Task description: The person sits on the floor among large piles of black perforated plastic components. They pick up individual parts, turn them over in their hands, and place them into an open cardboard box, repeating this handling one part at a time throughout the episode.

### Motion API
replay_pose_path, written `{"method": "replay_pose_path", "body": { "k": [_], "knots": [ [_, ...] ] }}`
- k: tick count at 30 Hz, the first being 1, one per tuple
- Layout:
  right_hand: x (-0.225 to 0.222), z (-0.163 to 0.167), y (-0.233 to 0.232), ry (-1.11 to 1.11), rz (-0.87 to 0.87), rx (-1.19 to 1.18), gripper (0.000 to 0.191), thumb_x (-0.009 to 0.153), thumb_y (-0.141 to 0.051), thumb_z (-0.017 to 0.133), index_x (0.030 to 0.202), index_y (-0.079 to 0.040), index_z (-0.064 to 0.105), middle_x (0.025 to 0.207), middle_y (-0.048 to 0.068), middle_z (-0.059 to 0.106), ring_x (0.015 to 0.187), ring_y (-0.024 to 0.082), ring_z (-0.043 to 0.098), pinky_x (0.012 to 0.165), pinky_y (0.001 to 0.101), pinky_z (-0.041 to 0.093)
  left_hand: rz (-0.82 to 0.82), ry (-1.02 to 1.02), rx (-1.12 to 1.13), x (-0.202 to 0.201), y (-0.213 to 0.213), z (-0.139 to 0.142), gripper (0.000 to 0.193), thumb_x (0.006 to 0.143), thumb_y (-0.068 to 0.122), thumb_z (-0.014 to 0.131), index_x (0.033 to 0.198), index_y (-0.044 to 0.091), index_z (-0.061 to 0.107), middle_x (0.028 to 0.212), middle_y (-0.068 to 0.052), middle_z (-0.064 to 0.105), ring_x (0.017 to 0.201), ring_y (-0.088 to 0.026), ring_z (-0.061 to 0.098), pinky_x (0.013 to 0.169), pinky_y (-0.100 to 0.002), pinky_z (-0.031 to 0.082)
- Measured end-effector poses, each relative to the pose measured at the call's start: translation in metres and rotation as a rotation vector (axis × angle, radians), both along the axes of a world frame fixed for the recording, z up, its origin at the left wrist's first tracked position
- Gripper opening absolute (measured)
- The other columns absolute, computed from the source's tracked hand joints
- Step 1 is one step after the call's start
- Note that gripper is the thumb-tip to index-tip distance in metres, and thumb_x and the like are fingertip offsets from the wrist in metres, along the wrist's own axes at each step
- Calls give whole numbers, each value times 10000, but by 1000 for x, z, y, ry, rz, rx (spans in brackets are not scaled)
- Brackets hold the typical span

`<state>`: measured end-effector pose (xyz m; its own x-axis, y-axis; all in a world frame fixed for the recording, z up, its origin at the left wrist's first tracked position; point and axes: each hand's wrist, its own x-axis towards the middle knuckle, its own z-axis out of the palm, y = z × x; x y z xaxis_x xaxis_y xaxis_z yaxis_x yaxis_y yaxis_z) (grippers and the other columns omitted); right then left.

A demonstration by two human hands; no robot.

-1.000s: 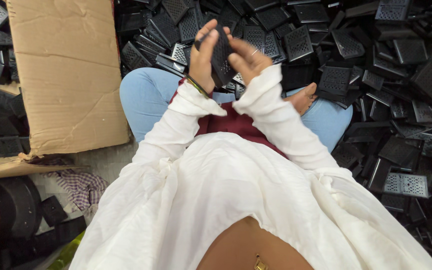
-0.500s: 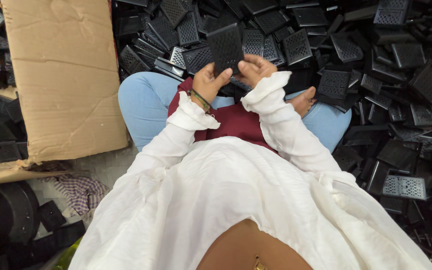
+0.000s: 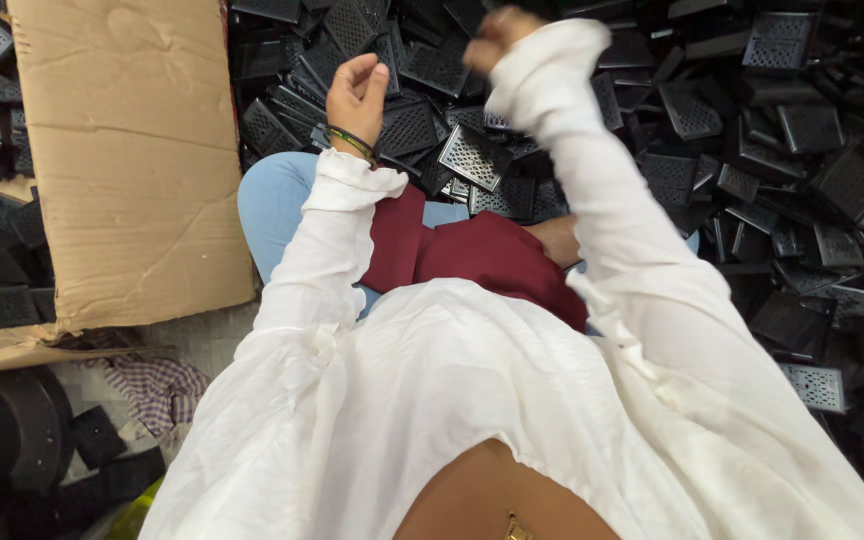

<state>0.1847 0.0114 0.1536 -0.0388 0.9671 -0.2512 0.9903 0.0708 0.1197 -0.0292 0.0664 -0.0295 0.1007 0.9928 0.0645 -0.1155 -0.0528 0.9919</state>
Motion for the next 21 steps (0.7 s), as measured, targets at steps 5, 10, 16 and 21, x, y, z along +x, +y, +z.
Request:
{"method": "replay_pose_path", "body": {
  "k": [5,10,16,21],
  "knots": [
    [-46,-33,-40,-6,-71,-405,444,864,-447,676,1274,-282,714,1347,49,649,1306,275,581,1011,580,480,-97,625,526,13,19,2,388,879,56,802,1249,72,688,1306,-137,677,1252,-309,644,1104,-370,506],
    [-43,-115,-85,131,-174,-172,757,603,-430,816,1254,-82,647,1306,193,597,1196,341,586,899,525,485,-662,927,700,81,54,13,824,680,153,842,1436,32,536,1493,-220,501,1383,-377,461,1145,-417,398],
    [6,-158,-136,534,-203,113,427,850,-281,705,1243,-124,655,1348,118,697,1187,351,692,986,447,561,-842,1555,321,110,45,22,920,688,467,922,1448,146,517,1471,-144,481,1411,-342,421,1151,-471,382],
    [33,-136,-137,1176,-514,502,456,979,-31,644,1424,-70,556,1200,165,668,1090,268,660,899,330,527,-245,450,412,87,21,17,867,882,431,882,1530,108,406,1287,-165,605,1212,-318,589,1046,-433,507]
  ]
}}
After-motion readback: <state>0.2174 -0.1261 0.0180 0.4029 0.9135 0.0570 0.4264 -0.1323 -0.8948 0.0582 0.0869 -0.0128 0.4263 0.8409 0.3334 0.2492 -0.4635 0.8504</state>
